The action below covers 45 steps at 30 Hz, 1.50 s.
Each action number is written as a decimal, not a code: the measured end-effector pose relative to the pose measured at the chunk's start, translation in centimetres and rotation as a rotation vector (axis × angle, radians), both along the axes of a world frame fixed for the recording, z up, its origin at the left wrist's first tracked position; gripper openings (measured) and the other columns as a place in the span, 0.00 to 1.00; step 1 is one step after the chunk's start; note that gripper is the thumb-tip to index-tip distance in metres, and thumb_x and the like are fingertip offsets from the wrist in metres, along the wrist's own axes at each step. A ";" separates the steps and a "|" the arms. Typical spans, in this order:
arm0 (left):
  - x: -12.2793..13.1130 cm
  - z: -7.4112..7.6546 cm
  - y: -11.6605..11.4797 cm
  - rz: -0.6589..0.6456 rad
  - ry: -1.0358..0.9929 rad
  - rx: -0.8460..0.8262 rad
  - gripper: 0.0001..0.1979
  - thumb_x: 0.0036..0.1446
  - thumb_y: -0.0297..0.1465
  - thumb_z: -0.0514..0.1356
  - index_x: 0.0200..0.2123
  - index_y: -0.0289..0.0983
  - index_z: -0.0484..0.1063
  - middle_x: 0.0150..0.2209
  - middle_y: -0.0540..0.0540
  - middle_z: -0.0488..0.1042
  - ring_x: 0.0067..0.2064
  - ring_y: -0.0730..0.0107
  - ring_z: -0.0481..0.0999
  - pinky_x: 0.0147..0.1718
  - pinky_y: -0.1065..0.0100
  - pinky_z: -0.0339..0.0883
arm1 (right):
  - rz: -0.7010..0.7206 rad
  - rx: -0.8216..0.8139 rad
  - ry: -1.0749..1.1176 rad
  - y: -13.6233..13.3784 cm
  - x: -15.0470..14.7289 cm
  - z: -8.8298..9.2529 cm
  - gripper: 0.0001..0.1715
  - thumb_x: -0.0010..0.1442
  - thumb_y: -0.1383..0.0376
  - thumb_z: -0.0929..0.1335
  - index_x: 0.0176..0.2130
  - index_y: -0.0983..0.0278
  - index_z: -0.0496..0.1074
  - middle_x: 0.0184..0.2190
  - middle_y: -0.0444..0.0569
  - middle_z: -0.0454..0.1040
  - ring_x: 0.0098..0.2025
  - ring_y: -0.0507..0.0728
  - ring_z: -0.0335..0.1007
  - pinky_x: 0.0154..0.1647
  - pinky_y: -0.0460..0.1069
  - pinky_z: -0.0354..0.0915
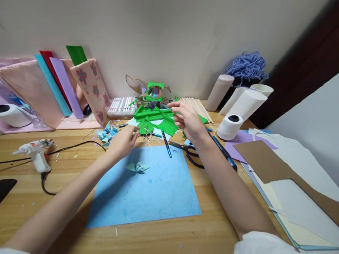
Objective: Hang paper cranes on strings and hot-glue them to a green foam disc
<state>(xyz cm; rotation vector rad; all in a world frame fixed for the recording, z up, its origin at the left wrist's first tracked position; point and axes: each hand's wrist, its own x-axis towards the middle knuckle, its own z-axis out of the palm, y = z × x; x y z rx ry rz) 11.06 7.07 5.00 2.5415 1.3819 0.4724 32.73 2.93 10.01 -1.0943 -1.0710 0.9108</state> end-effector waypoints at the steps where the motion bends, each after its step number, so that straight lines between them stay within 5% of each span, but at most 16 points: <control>1: -0.8 0.5 -0.7 0.023 0.005 0.032 0.15 0.62 0.33 0.46 0.44 0.34 0.69 0.43 0.39 0.73 0.45 0.59 0.72 0.38 0.66 0.59 | 0.064 -0.041 -0.028 -0.4 -0.4 0.0 0.07 0.50 0.62 0.67 0.33 0.61 0.68 0.19 0.37 0.55 0.15 0.45 0.43 0.14 0.44 0.42; 5: -4.4 1.3 -4.3 0.179 0.070 -0.066 0.25 0.63 0.45 0.38 0.30 0.37 0.68 0.32 0.43 0.74 0.35 0.61 0.72 0.29 0.67 0.54 | 0.263 -0.105 -0.222 -2.6 -2.1 -1.0 0.11 0.53 0.59 0.69 0.36 0.62 0.73 0.21 0.40 0.63 0.17 0.45 0.50 0.16 0.44 0.46; 8: -5.9 0.2 -6.9 0.155 0.112 -0.262 0.28 0.60 0.50 0.39 0.24 0.38 0.66 0.26 0.45 0.73 0.29 0.63 0.71 0.26 0.68 0.49 | 0.367 -0.111 -0.307 -4.0 -3.1 -3.1 0.08 0.53 0.60 0.69 0.32 0.63 0.74 0.26 0.44 0.72 0.24 0.48 0.64 0.21 0.44 0.56; 13: -5.7 -2.5 -8.8 0.080 -0.044 -0.413 0.20 0.61 0.43 0.44 0.27 0.38 0.66 0.29 0.46 0.74 0.30 0.66 0.71 0.27 0.70 0.51 | 0.470 -0.164 -0.258 -5.2 -4.5 -7.4 0.12 0.55 0.62 0.69 0.40 0.63 0.73 0.30 0.48 0.78 0.29 0.51 0.70 0.24 0.45 0.61; 17: -5.8 -3.3 -8.6 0.039 -0.183 -0.498 0.18 0.62 0.40 0.44 0.28 0.38 0.66 0.29 0.48 0.73 0.32 0.68 0.70 0.30 0.70 0.53 | 0.456 -0.089 -0.322 -5.6 -5.4 -9.5 0.07 0.57 0.65 0.67 0.36 0.62 0.75 0.31 0.47 0.78 0.31 0.51 0.71 0.29 0.46 0.65; 24: -6.3 -3.3 -8.6 -0.016 -0.217 -0.521 0.18 0.61 0.41 0.45 0.27 0.37 0.66 0.25 0.51 0.70 0.28 0.71 0.66 0.28 0.70 0.51 | 0.414 0.140 -0.511 -6.1 -6.0 -10.0 0.06 0.57 0.68 0.67 0.33 0.62 0.76 0.31 0.47 0.76 0.34 0.53 0.71 0.37 0.49 0.66; 45: -6.0 -3.4 -8.6 -0.035 -0.253 -0.540 0.18 0.61 0.42 0.47 0.27 0.37 0.67 0.23 0.52 0.68 0.26 0.73 0.64 0.27 0.71 0.51 | 0.357 0.132 -0.476 -6.5 -6.4 -10.4 0.03 0.54 0.67 0.70 0.32 0.62 0.76 0.29 0.48 0.76 0.30 0.52 0.70 0.29 0.48 0.64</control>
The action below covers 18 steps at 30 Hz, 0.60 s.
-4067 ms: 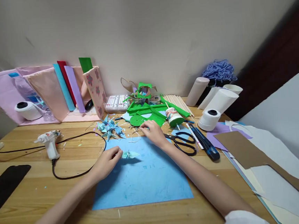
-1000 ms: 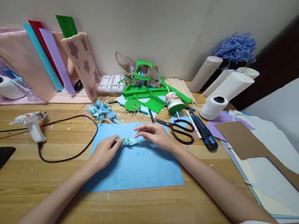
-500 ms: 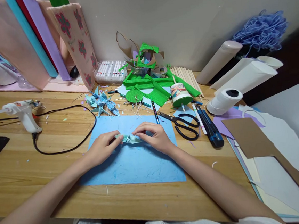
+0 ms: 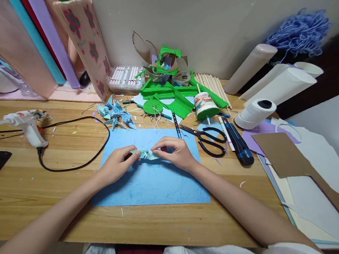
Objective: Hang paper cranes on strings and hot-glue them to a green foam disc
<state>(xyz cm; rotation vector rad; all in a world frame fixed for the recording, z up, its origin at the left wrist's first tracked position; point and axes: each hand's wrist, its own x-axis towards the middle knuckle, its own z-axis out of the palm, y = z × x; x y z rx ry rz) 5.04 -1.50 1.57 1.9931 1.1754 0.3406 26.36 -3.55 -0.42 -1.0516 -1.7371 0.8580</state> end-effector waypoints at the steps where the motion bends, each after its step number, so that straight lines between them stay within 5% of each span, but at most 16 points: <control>1: 0.0 0.0 0.0 0.007 -0.012 -0.007 0.18 0.61 0.42 0.47 0.27 0.37 0.68 0.23 0.52 0.68 0.26 0.73 0.64 0.27 0.71 0.51 | -0.001 0.008 -0.010 0.0 0.0 0.0 0.03 0.54 0.67 0.70 0.32 0.62 0.76 0.29 0.48 0.76 0.29 0.52 0.69 0.28 0.48 0.64; 18: 0.0 0.0 -0.2 -0.021 0.022 0.023 0.19 0.60 0.42 0.46 0.27 0.37 0.67 0.23 0.52 0.67 0.26 0.72 0.63 0.26 0.71 0.51 | 0.030 -0.037 -0.150 0.1 -0.3 0.2 0.05 0.56 0.65 0.68 0.29 0.65 0.73 0.26 0.47 0.72 0.27 0.50 0.63 0.26 0.46 0.60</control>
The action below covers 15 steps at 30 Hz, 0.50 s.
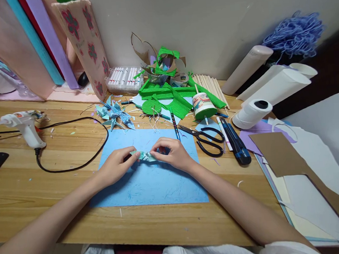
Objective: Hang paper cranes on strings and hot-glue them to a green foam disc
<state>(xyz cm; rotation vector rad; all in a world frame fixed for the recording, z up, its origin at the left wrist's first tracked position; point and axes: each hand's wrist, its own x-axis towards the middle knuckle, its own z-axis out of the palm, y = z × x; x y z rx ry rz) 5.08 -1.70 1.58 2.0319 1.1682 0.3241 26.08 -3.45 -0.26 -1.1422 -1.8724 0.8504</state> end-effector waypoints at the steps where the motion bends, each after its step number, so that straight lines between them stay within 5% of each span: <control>1: 0.0 0.0 0.0 -0.003 0.008 0.003 0.19 0.60 0.42 0.46 0.27 0.37 0.67 0.23 0.51 0.67 0.26 0.72 0.63 0.26 0.71 0.51 | 0.002 -0.002 -0.004 0.0 0.0 0.0 0.06 0.56 0.65 0.68 0.29 0.65 0.73 0.26 0.47 0.72 0.27 0.50 0.63 0.26 0.46 0.60; 15: 0.0 0.1 -0.1 -0.033 0.034 0.035 0.18 0.61 0.41 0.46 0.25 0.37 0.63 0.23 0.52 0.65 0.26 0.73 0.63 0.26 0.71 0.50 | -0.076 -0.168 0.145 0.3 0.1 -0.5 0.09 0.54 0.61 0.69 0.28 0.66 0.72 0.24 0.45 0.69 0.25 0.49 0.60 0.24 0.46 0.57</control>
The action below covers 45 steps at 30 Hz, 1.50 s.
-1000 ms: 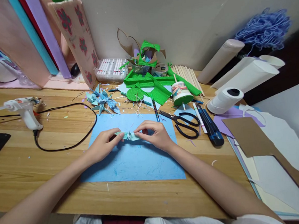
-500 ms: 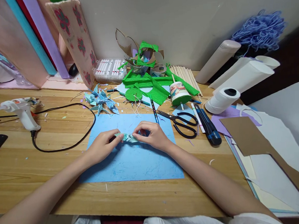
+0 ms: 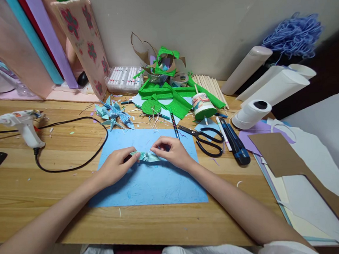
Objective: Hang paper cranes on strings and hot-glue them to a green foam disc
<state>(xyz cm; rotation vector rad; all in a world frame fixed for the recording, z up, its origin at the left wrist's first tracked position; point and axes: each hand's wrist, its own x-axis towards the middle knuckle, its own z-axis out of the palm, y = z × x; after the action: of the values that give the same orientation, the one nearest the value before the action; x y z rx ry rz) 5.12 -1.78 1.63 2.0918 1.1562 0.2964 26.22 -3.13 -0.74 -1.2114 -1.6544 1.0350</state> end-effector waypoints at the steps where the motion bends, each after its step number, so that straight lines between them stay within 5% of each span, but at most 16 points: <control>1: 0.0 0.0 0.0 0.002 -0.001 0.001 0.18 0.61 0.41 0.46 0.25 0.37 0.63 0.23 0.52 0.65 0.26 0.73 0.63 0.26 0.70 0.50 | -0.006 -0.023 0.036 0.1 0.1 0.0 0.10 0.54 0.60 0.69 0.28 0.66 0.72 0.24 0.45 0.69 0.25 0.49 0.60 0.24 0.46 0.57; 7: 0.0 0.1 0.1 0.045 -0.049 -0.055 0.18 0.60 0.41 0.46 0.26 0.37 0.67 0.23 0.51 0.67 0.26 0.73 0.63 0.26 0.71 0.50 | 0.018 0.068 0.149 0.0 0.4 0.6 0.09 0.53 0.61 0.70 0.27 0.64 0.71 0.24 0.45 0.69 0.26 0.51 0.62 0.25 0.47 0.60; 15: -0.1 -0.1 0.1 0.041 -0.059 -0.063 0.18 0.59 0.41 0.47 0.25 0.36 0.67 0.23 0.51 0.68 0.25 0.73 0.63 0.26 0.71 0.52 | 0.098 0.299 -0.055 -0.5 -0.1 1.1 0.02 0.54 0.66 0.69 0.29 0.63 0.72 0.25 0.46 0.71 0.25 0.51 0.63 0.26 0.48 0.62; 37: -0.2 -0.1 0.1 0.032 -0.076 -0.063 0.18 0.60 0.41 0.47 0.25 0.36 0.66 0.22 0.52 0.66 0.25 0.74 0.62 0.26 0.71 0.51 | 0.247 0.251 -0.185 0.0 0.3 0.9 0.03 0.57 0.66 0.67 0.32 0.63 0.71 0.28 0.47 0.71 0.29 0.51 0.63 0.30 0.48 0.62; 45: -0.3 -0.1 0.3 0.072 -0.141 -0.080 0.19 0.60 0.42 0.47 0.25 0.36 0.67 0.22 0.52 0.67 0.25 0.73 0.64 0.26 0.71 0.52 | 0.211 0.281 -0.129 0.3 0.8 1.2 0.10 0.60 0.61 0.64 0.38 0.61 0.72 0.35 0.50 0.72 0.40 0.57 0.66 0.44 0.54 0.61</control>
<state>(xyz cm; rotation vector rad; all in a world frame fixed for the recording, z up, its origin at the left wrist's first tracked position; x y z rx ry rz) 4.79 -1.51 1.52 1.9307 1.1416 0.4187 27.06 -2.82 0.47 -0.9507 -1.9866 0.8259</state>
